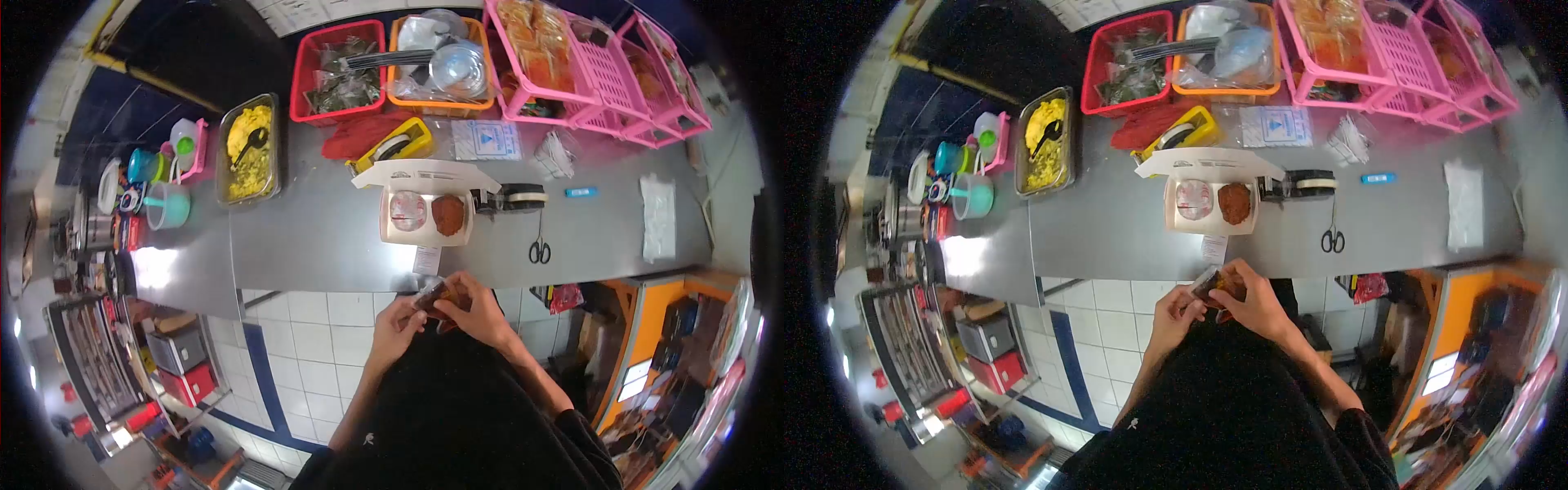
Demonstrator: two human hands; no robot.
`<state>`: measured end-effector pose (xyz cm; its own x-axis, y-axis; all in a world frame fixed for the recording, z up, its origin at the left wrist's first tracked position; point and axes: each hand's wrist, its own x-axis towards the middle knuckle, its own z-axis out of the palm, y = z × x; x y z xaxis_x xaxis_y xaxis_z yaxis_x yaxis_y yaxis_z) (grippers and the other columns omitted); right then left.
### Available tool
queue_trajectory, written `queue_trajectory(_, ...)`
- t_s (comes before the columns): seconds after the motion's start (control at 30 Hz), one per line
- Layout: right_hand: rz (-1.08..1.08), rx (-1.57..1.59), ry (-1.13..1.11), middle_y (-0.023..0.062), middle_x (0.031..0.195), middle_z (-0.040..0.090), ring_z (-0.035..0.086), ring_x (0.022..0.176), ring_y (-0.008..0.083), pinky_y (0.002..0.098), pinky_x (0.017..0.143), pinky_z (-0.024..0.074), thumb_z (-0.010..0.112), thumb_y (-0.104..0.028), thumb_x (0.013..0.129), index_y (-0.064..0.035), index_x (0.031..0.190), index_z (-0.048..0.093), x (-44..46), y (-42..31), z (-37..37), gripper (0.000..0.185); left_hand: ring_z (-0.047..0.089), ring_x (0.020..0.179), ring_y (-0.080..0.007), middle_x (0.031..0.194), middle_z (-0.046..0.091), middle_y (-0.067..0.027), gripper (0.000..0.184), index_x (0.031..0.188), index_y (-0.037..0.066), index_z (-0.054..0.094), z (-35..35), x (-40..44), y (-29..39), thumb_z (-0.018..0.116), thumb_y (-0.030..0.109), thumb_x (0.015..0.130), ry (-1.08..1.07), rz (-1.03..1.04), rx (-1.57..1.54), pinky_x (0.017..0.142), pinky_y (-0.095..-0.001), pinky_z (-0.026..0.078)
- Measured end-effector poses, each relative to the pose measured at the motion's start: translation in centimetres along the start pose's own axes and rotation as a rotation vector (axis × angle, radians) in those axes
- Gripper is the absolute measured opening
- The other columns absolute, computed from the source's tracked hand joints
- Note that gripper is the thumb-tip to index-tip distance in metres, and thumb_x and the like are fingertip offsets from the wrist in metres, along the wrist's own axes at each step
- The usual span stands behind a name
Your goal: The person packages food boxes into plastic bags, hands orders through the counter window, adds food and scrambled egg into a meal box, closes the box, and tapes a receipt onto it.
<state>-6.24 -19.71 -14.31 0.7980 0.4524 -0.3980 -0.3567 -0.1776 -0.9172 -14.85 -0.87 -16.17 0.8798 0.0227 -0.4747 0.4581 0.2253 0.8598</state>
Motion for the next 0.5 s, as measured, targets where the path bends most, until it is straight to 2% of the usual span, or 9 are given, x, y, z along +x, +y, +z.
queue_trajectory(0.07, -0.038, -0.071, -0.012, 0.0124, 0.089, 0.066, 0.062, 0.089, 0.0107, 0.0303, 0.076, 0.0523, 0.074, -0.01, 0.088, 0.0008, 0.108, 0.05, -0.9, 0.4, 1.2, 0.033, 0.063, 0.083, -0.0134, 0.09, 0.066, -0.0067, 0.014, 0.106, -0.001, 0.059, -1.3, -0.2, -1.2, 0.064, 0.007, 0.096, -0.04, -0.034, 0.017, 0.072, -0.0289, 0.056)
queue_trajectory(0.1, -0.026, -0.068, 0.014, 0.0124, 0.089, 0.066, 0.062, 0.089, 0.0107, 0.0303, 0.076, 0.0523, 0.074, -0.01, 0.088, 0.0008, 0.108, 0.05, -1.4, 0.6, 1.7, 0.033, 0.062, 0.082, -0.0126, 0.087, 0.065, -0.0056, 0.011, 0.102, -0.001, 0.059, -1.8, -0.3, -1.6, 0.064, 0.006, 0.095, -0.043, -0.052, 0.027, 0.072, -0.0287, 0.055)
queue_trajectory(0.17, 0.075, 0.146, -0.008, 0.0112, 0.091, 0.066, 0.062, 0.091, 0.0113, 0.0314, 0.08, 0.0519, 0.075, -0.009, 0.087, 0.001, 0.109, 0.05, -2.1, 1.1, 2.3, 0.034, 0.061, 0.078, -0.0118, 0.085, 0.065, -0.0043, 0.01, 0.099, -0.001, 0.059, -2.4, -0.3, -2.2, 0.064, 0.006, 0.095, -0.076, -0.022, 0.04, 0.072, -0.0288, 0.055)
queue_trajectory(0.2, 0.077, 0.141, -0.002, 0.0112, 0.091, 0.066, 0.062, 0.091, 0.0113, 0.0314, 0.08, 0.0519, 0.075, -0.009, 0.087, 0.001, 0.109, 0.05, -2.3, 1.3, 2.5, 0.034, 0.06, 0.075, -0.0111, 0.082, 0.064, -0.0031, 0.009, 0.095, -0.001, 0.059, -2.5, -0.2, -2.3, 0.064, 0.007, 0.095, -0.082, 0.019, 0.052, 0.073, -0.0288, 0.055)
queue_trajectory(0.27, 0.017, -0.069, -0.016, 0.0105, 0.096, 0.066, 0.062, 0.092, 0.0129, 0.0336, 0.083, 0.0528, 0.075, -0.007, 0.086, 0.0008, 0.111, 0.05, -2.8, 1.6, 2.8, 0.036, 0.06, 0.078, -0.01, 0.085, 0.065, -0.0027, 0.009, 0.097, -0.001, 0.06, -2.2, -0.2, -0.3, 0.063, 0.007, 0.096, -0.103, -0.034, 0.111, 0.074, -0.0265, 0.052)
queue_trajectory(0.33, 0.005, -0.03, 0.003, 0.0111, 0.098, 0.066, 0.063, 0.093, 0.0146, 0.0336, 0.084, 0.0529, 0.075, -0.006, 0.086, 0.0008, 0.114, 0.051, -3.1, 2.5, 3.1, 0.037, 0.06, 0.082, -0.0089, 0.088, 0.065, -0.0022, 0.009, 0.1, -0.001, 0.061, -1.8, 0.3, 1.1, 0.063, 0.007, 0.097, -0.125, -0.085, 0.18, 0.075, -0.0241, 0.05)
queue_trajectory(0.4, -0.012, 0.006, 0.019, 0.0117, 0.099, 0.067, 0.064, 0.094, 0.0163, 0.0335, 0.084, 0.053, 0.074, -0.006, 0.086, 0.0008, 0.116, 0.051, -2.8, 3.2, 2.6, 0.038, 0.061, 0.08, -0.009, 0.084, 0.065, -0.0033, 0.011, 0.098, -0.001, 0.063, -1.1, 1.2, 1.8, 0.064, 0.01, 0.096, -0.095, 0.011, 0.323, 0.074, -0.0259, 0.05)
queue_trajectory(0.43, -0.061, 0.017, 0.108, 0.0121, 0.1, 0.067, 0.064, 0.094, 0.0177, 0.0329, 0.084, 0.0528, 0.073, -0.005, 0.087, 0.001, 0.118, 0.052, -2.4, 3.5, 2.1, 0.038, 0.061, 0.08, -0.009, 0.084, 0.065, -0.0033, 0.011, 0.098, -0.001, 0.063, -0.8, 2.1, 2.2, 0.064, 0.01, 0.096, -0.093, 0.018, 0.327, 0.074, -0.0259, 0.05)
queue_trajectory(0.5, -0.122, 0.037, 0.197, 0.0125, 0.101, 0.067, 0.065, 0.094, 0.0192, 0.0324, 0.084, 0.0525, 0.072, -0.005, 0.088, 0.0012, 0.12, 0.052, -1.6, 3.3, 1.0, 0.039, 0.063, 0.078, -0.0098, 0.08, 0.067, -0.0066, 0.014, 0.096, -0.001, 0.064, -0.4, 4.8, 3.7, 0.066, 0.013, 0.093, -0.051, 0.311, 0.421, 0.073, -0.0275, 0.051)
